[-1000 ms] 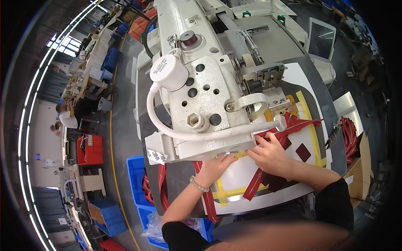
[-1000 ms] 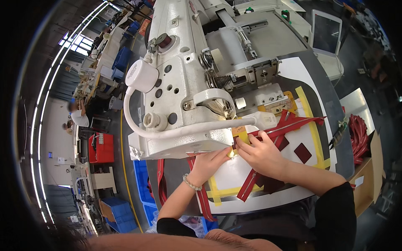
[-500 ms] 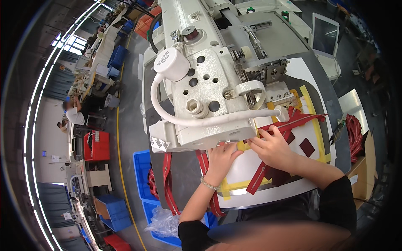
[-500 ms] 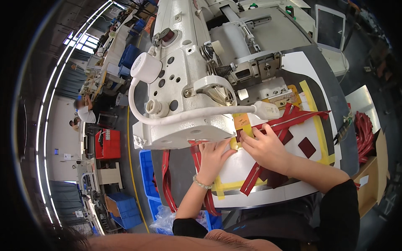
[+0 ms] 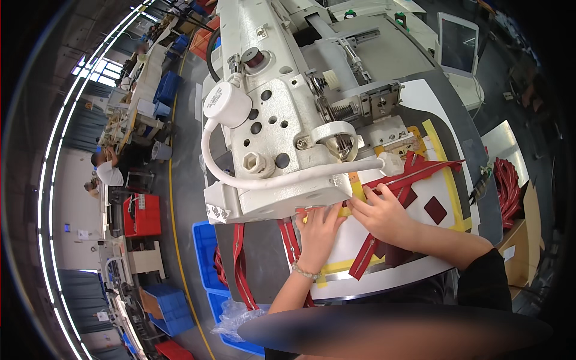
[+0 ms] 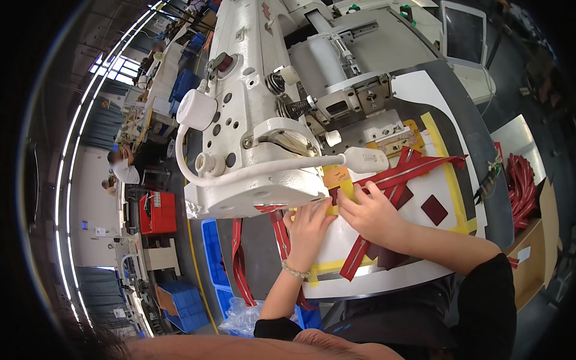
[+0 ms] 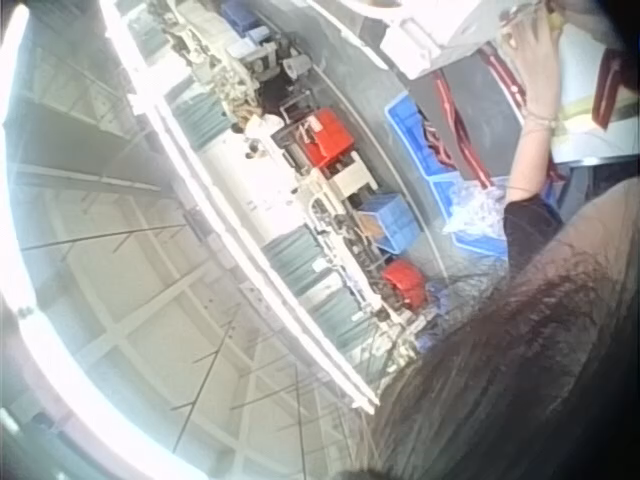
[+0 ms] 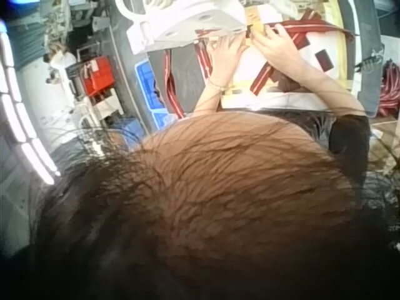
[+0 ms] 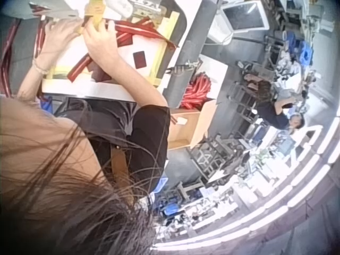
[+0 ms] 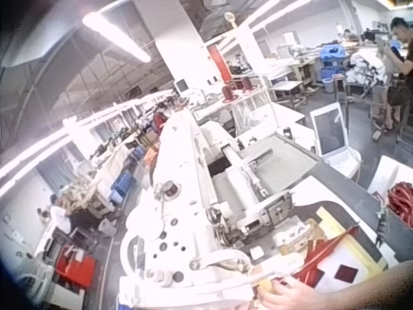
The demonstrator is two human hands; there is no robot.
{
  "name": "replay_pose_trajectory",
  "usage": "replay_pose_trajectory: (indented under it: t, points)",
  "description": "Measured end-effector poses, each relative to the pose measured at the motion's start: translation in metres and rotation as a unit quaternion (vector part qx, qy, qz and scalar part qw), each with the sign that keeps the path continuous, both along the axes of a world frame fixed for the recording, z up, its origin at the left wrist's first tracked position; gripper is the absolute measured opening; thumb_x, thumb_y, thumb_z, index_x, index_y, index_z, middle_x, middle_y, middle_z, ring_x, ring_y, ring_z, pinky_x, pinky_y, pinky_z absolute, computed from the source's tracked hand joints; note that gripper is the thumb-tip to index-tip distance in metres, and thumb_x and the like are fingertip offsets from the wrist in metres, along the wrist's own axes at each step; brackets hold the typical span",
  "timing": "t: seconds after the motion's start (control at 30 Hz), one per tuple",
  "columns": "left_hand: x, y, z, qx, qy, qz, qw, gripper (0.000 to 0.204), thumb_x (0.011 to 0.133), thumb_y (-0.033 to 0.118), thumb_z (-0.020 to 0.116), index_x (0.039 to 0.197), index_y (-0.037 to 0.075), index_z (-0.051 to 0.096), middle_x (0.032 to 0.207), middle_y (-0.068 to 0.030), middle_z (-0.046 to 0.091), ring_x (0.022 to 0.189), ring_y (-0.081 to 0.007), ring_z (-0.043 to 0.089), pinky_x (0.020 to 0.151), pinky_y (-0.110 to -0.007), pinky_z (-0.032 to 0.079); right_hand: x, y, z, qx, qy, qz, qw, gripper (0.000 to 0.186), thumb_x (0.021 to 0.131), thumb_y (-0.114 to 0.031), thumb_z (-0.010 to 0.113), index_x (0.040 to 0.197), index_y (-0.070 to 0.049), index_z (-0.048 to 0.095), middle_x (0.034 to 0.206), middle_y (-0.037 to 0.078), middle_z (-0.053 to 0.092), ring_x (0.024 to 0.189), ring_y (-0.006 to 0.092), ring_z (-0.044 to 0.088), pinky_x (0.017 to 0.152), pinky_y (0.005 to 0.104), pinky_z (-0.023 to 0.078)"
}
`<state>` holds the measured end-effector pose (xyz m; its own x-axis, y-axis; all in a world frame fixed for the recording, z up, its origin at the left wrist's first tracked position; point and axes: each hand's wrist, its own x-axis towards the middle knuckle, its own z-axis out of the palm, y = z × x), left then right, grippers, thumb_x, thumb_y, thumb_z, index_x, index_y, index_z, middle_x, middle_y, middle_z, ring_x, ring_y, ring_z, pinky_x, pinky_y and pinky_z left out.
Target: Preparing and sewing red leather components using an industrial sewing machine.
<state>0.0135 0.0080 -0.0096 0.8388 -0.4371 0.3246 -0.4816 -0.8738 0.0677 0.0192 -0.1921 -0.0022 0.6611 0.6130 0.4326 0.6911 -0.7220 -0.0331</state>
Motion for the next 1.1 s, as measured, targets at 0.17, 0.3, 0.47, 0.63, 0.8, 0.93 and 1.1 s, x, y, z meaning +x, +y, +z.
replay_pose_trajectory:
  t: [0.17, 0.3, 0.47, 0.63, 0.8, 0.93, 1.1]
  points:
    - [-0.0011, -0.0010, -0.0026, 0.020, -0.028, -0.001, 0.999, 0.044, 0.077, 0.034, 0.072, 0.119, 0.023, 0.063, 0.105, 0.0022, 0.059, 0.099, -0.0137, 0.055, 0.089, -0.041, 0.030, -0.0005, -0.0008, 0.0014, -0.012, -0.007, 0.003, 1.000, 0.031, 0.078, -0.016, 0.056, 0.104, 0.001, 0.063, 0.115, 0.014, 0.057, 0.098, 0.0305, 0.059, 0.084, 0.0408, 0.041]
    - [-0.0005, -0.0021, -0.0014, 0.037, -0.044, -0.006, 0.998, 0.044, 0.078, 0.034, 0.071, 0.120, 0.024, 0.063, 0.107, 0.0025, 0.059, 0.100, -0.0139, 0.054, 0.089, -0.042, 0.029, 0.0000, -0.0005, 0.0029, -0.005, -0.006, -0.001, 1.000, 0.032, 0.078, -0.016, 0.056, 0.104, 0.001, 0.062, 0.112, 0.015, 0.056, 0.098, 0.0303, 0.058, 0.083, 0.0386, 0.041]
    - [0.0002, -0.0013, 0.0003, 0.039, -0.033, -0.008, 0.999, 0.045, 0.078, 0.033, 0.070, 0.121, 0.024, 0.062, 0.109, 0.0024, 0.058, 0.102, -0.0149, 0.053, 0.090, -0.043, 0.028, -0.0004, 0.0008, 0.0006, 0.013, 0.004, -0.010, 1.000, 0.031, 0.078, -0.016, 0.056, 0.104, 0.000, 0.062, 0.109, 0.013, 0.055, 0.098, 0.0286, 0.057, 0.083, 0.0371, 0.041]
    - [0.0017, -0.0014, 0.0051, 0.064, -0.016, -0.022, 0.998, 0.046, 0.079, 0.032, 0.070, 0.122, 0.021, 0.062, 0.110, 0.0006, 0.058, 0.105, -0.0170, 0.051, 0.092, -0.043, 0.027, 0.0006, 0.0014, 0.0012, 0.028, 0.018, -0.012, 0.999, 0.030, 0.077, -0.015, 0.057, 0.104, 0.000, 0.062, 0.107, 0.012, 0.055, 0.097, 0.0268, 0.056, 0.081, 0.0365, 0.042]
    - [0.0023, -0.0013, 0.0002, 0.083, -0.036, -0.029, 0.996, 0.046, 0.080, 0.032, 0.068, 0.124, 0.020, 0.061, 0.109, -0.0008, 0.058, 0.106, -0.0179, 0.051, 0.095, -0.043, 0.027, 0.0019, 0.0025, 0.0006, 0.038, 0.018, -0.017, 0.999, 0.030, 0.076, -0.014, 0.058, 0.102, -0.001, 0.062, 0.105, 0.011, 0.056, 0.094, 0.0255, 0.055, 0.078, 0.0342, 0.042]
    - [0.0029, -0.0010, 0.0004, 0.086, -0.034, -0.029, 0.995, 0.045, 0.081, 0.032, 0.067, 0.124, 0.020, 0.061, 0.108, -0.0013, 0.058, 0.105, -0.0185, 0.051, 0.094, -0.044, 0.028, 0.0007, 0.0044, -0.0012, 0.053, 0.028, -0.023, 0.998, 0.026, 0.074, -0.015, 0.059, 0.097, -0.003, 0.064, 0.101, 0.009, 0.057, 0.097, 0.0266, 0.057, 0.078, 0.0353, 0.042]
    - [0.0039, -0.0005, 0.0016, 0.091, -0.037, -0.031, 0.995, 0.044, 0.081, 0.031, 0.067, 0.123, 0.020, 0.061, 0.107, -0.0013, 0.058, 0.103, -0.0187, 0.051, 0.093, -0.044, 0.030, 0.0023, 0.0042, 0.0002, 0.065, 0.027, -0.019, 0.997, 0.025, 0.074, -0.014, 0.060, 0.095, -0.004, 0.064, 0.099, 0.009, 0.057, 0.096, 0.0262, 0.057, 0.077, 0.0354, 0.042]
